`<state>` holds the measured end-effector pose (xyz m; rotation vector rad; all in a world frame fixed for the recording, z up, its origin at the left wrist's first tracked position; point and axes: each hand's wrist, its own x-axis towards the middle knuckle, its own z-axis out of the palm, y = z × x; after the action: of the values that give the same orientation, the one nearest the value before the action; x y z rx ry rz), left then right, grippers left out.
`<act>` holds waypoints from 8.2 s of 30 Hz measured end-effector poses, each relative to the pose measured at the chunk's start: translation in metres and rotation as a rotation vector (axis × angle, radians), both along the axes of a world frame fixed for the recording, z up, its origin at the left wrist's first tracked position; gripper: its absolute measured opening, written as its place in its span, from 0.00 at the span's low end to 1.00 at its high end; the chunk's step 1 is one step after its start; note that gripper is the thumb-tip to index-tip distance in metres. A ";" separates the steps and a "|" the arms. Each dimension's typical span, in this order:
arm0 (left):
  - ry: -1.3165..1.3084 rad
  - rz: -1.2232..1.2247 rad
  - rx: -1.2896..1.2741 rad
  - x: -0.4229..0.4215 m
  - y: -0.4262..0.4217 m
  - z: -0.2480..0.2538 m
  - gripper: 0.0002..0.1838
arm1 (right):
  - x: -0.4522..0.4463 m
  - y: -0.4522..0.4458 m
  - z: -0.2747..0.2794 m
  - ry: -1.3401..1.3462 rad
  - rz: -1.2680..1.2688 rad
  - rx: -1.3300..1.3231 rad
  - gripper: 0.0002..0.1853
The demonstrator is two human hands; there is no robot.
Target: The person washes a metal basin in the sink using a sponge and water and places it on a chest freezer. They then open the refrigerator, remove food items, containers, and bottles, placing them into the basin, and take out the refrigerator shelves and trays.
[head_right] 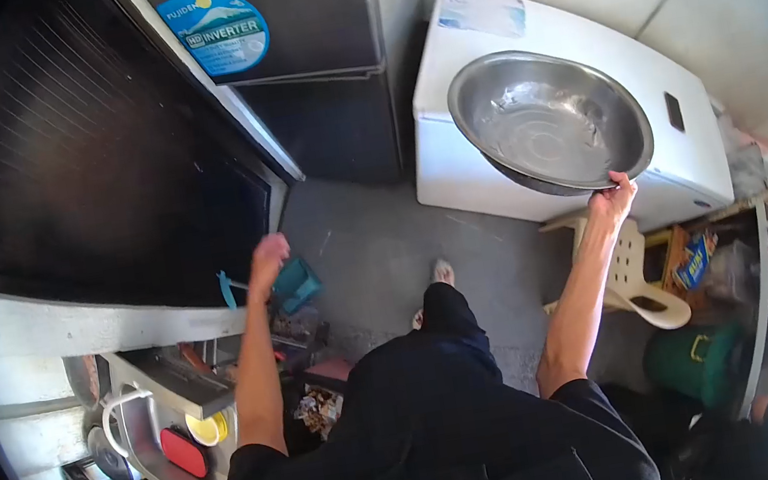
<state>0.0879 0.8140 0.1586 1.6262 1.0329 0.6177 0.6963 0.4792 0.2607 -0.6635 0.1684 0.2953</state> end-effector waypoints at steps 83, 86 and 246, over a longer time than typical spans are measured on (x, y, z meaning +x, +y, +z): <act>0.296 -0.044 0.964 0.403 0.538 0.124 0.42 | -0.281 0.171 0.282 -1.365 -0.425 -0.311 0.25; 0.108 0.078 1.185 0.404 0.542 0.122 0.25 | -0.282 0.178 0.282 -1.345 -0.461 -0.373 0.25; -0.304 -0.580 0.471 0.699 0.160 0.135 0.21 | -0.488 -0.009 -0.228 0.621 0.214 -1.184 0.10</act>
<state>0.7867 0.9738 0.2938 2.0403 0.1673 0.7066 0.2083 0.4705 0.0324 -1.7568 0.9117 0.6087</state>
